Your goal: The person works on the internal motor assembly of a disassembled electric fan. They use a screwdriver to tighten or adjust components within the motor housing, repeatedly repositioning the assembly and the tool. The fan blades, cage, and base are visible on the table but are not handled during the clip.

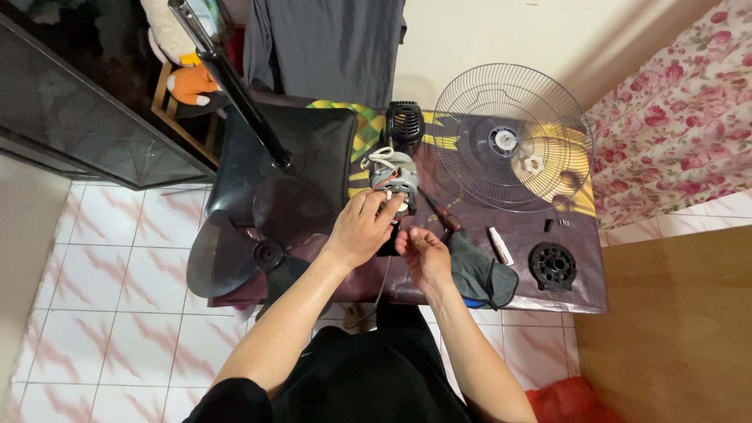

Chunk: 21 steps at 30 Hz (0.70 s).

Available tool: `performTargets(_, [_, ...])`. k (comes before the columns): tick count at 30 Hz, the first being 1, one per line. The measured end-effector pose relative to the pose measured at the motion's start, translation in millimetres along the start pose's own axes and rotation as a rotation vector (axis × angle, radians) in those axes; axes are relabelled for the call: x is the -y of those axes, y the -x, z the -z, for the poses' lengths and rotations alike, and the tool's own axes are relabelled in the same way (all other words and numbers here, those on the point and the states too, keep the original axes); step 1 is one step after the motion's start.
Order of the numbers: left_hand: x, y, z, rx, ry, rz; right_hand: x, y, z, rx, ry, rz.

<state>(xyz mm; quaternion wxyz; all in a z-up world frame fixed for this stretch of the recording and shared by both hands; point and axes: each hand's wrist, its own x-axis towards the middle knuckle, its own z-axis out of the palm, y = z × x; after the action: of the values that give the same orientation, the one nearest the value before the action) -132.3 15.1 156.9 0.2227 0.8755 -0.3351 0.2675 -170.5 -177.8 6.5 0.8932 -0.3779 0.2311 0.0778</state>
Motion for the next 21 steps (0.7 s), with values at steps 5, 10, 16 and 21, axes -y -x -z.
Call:
performTargets(5, [2.7, -1.1, -9.1, -0.052, -0.090, -0.012, -19.2, -24.6, 42.6, -0.063, 0.215, 0.112])
performTargets(10, [7.2, -0.1, -10.8, -0.050, -0.084, -0.033, -20.4, -40.5, 74.2, -0.165, 1.199, 0.403])
performTargets(16, [11.6, -5.7, -10.8, -0.039, -0.045, -0.038, -18.1, -52.9, 88.2, -0.105, 1.778, 0.462])
performTargets(21, [13.6, -9.0, -11.0, -0.044, -0.028, -0.039, -20.6, -67.4, 86.5, -0.036, 1.803, 0.614])
